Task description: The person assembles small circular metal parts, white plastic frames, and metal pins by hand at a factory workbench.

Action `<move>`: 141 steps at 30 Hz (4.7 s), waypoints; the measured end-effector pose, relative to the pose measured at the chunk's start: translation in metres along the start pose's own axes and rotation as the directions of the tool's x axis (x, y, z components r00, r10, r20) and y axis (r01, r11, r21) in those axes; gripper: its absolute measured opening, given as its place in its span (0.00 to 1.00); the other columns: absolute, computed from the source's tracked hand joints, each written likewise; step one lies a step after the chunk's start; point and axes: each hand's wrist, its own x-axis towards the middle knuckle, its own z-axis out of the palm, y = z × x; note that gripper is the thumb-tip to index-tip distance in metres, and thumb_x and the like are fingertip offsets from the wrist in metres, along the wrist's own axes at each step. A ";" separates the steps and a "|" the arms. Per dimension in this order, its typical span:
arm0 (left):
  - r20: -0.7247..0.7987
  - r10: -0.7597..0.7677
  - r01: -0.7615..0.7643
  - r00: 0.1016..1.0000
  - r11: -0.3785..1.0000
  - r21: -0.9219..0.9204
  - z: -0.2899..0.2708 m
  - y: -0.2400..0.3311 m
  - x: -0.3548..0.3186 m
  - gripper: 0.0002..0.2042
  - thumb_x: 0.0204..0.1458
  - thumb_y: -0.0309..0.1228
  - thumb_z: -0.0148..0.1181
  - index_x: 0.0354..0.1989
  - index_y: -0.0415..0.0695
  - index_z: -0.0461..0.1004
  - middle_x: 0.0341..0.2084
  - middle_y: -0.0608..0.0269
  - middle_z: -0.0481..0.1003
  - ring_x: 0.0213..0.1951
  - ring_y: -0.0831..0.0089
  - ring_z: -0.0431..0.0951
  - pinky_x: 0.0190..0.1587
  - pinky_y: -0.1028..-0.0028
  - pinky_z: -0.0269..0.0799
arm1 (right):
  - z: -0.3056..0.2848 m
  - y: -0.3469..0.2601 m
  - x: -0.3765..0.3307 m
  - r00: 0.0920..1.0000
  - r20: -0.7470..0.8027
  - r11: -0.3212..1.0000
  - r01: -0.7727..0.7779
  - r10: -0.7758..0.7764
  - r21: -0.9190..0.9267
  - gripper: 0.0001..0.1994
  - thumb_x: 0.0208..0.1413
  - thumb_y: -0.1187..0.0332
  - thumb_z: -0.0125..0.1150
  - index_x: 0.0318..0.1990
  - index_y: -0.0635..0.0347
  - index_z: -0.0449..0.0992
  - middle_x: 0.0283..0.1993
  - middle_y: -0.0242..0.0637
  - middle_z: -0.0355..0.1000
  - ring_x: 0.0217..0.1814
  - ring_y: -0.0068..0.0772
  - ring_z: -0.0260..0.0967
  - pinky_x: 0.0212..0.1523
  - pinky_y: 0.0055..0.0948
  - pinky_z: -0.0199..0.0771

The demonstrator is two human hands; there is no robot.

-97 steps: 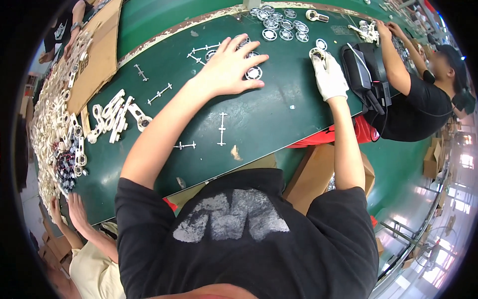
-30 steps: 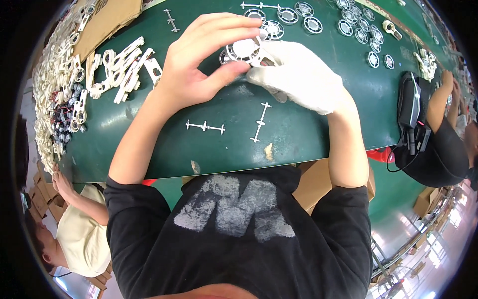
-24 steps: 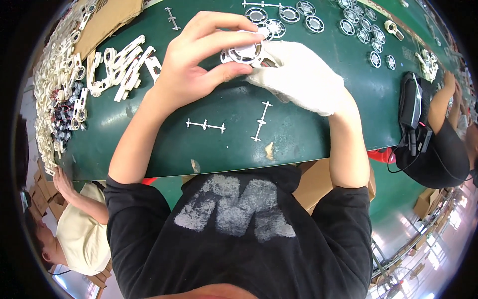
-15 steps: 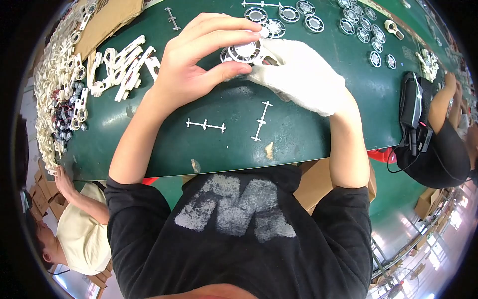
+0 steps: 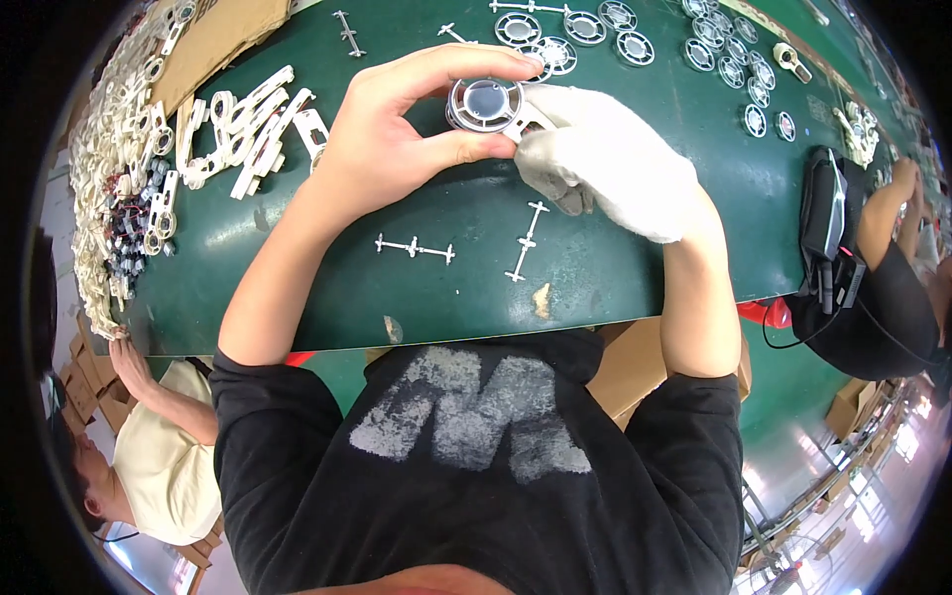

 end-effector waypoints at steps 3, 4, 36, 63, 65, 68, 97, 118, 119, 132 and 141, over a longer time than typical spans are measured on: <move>-0.005 0.113 -0.112 0.994 0.990 0.081 0.002 -0.003 0.000 0.26 0.44 0.26 0.77 0.56 0.43 0.80 0.51 0.60 0.82 0.52 0.66 0.83 0.52 0.73 0.77 | 0.006 -0.008 0.003 0.998 -0.034 0.999 -0.048 0.047 -0.008 0.15 0.64 0.57 0.58 0.37 0.62 0.75 0.23 0.31 0.67 0.20 0.21 0.62 0.23 0.26 0.63; -0.021 0.184 -0.179 0.983 0.973 0.145 0.003 -0.004 -0.001 0.28 0.44 0.26 0.77 0.57 0.43 0.79 0.51 0.61 0.82 0.53 0.66 0.83 0.52 0.73 0.78 | 0.010 -0.010 0.005 0.993 -0.076 0.990 -0.099 0.092 -0.103 0.16 0.65 0.56 0.57 0.39 0.62 0.77 0.24 0.32 0.68 0.21 0.21 0.62 0.24 0.26 0.63; -0.266 -0.644 0.502 0.717 0.742 -0.445 -0.095 -0.076 0.116 0.16 0.64 0.32 0.61 0.56 0.37 0.74 0.44 0.59 0.81 0.40 0.74 0.81 0.44 0.76 0.78 | -0.206 0.062 0.029 0.094 -0.543 0.484 -0.346 -0.835 -0.804 0.10 0.62 0.68 0.54 0.43 0.60 0.80 0.43 0.42 0.80 0.46 0.43 0.77 0.50 0.37 0.75; 0.042 -0.162 0.066 0.986 0.605 0.794 0.000 0.009 -0.041 0.31 0.44 0.56 0.72 0.51 0.47 0.76 0.42 0.64 0.74 0.44 0.65 0.79 0.46 0.65 0.75 | -0.050 -0.007 0.009 0.868 -0.473 0.855 -0.127 -0.149 -0.503 0.16 0.59 0.54 0.61 0.38 0.60 0.77 0.20 0.28 0.68 0.19 0.21 0.64 0.24 0.25 0.64; 0.084 -0.171 0.049 0.982 0.652 0.757 -0.008 0.006 -0.051 0.26 0.46 0.44 0.74 0.53 0.49 0.76 0.42 0.66 0.74 0.44 0.64 0.78 0.48 0.66 0.76 | -0.013 -0.012 0.022 0.918 -0.388 0.830 -0.151 -0.084 -0.537 0.18 0.56 0.58 0.58 0.45 0.63 0.78 0.23 0.34 0.70 0.21 0.24 0.66 0.28 0.28 0.70; 0.032 -0.088 0.033 0.996 0.650 0.759 -0.006 0.003 -0.047 0.24 0.46 0.43 0.75 0.50 0.48 0.78 0.40 0.66 0.76 0.41 0.65 0.79 0.43 0.68 0.77 | 0.008 -0.013 0.017 0.942 -0.313 0.711 -0.139 -0.118 -0.689 0.21 0.56 0.57 0.54 0.50 0.62 0.79 0.34 0.51 0.77 0.37 0.51 0.77 0.46 0.42 0.76; -0.051 0.280 -0.251 0.959 0.916 0.312 0.012 0.005 -0.042 0.33 0.36 0.39 0.81 0.53 0.36 0.78 0.46 0.54 0.82 0.44 0.61 0.82 0.48 0.68 0.78 | 0.034 0.007 0.003 1.000 -0.016 0.953 -0.005 0.000 -0.303 0.20 0.61 0.52 0.61 0.49 0.59 0.80 0.33 0.37 0.78 0.34 0.32 0.76 0.37 0.31 0.73; -0.202 -0.640 0.581 0.741 0.762 -0.285 -0.093 -0.051 0.046 0.18 0.68 0.42 0.54 0.46 0.38 0.80 0.35 0.66 0.80 0.33 0.79 0.76 0.36 0.80 0.70 | 0.031 0.022 0.017 0.786 -0.527 0.931 0.167 -0.325 -0.325 0.22 0.62 0.67 0.64 0.61 0.65 0.73 0.41 0.39 0.79 0.38 0.23 0.75 0.44 0.24 0.77; -0.296 -0.556 0.417 0.777 0.806 -0.420 -0.099 -0.041 0.051 0.18 0.69 0.40 0.54 0.54 0.36 0.76 0.42 0.60 0.80 0.41 0.74 0.79 0.42 0.79 0.73 | 0.031 0.018 0.018 0.794 -0.523 0.943 0.189 -0.311 -0.274 0.21 0.63 0.67 0.64 0.61 0.65 0.73 0.40 0.38 0.79 0.38 0.23 0.75 0.45 0.24 0.78; -0.331 -0.515 0.468 0.791 0.161 0.869 -0.036 0.055 -0.084 0.19 0.54 0.48 0.68 0.33 0.43 0.74 0.24 0.57 0.78 0.26 0.55 0.82 0.27 0.61 0.76 | 0.034 0.021 0.012 0.803 -0.382 0.828 0.228 -0.457 -0.512 0.16 0.61 0.67 0.61 0.54 0.61 0.79 0.42 0.44 0.81 0.41 0.36 0.80 0.48 0.31 0.78; 0.067 -0.341 0.284 0.938 0.864 0.415 -0.022 0.068 -0.049 0.18 0.52 0.23 0.69 0.52 0.43 0.78 0.35 0.60 0.76 0.34 0.68 0.77 0.35 0.72 0.74 | 0.051 0.009 0.024 0.649 0.045 0.235 0.339 -0.760 -0.911 0.26 0.46 0.73 0.68 0.57 0.50 0.78 0.48 0.41 0.78 0.48 0.48 0.78 0.48 0.42 0.79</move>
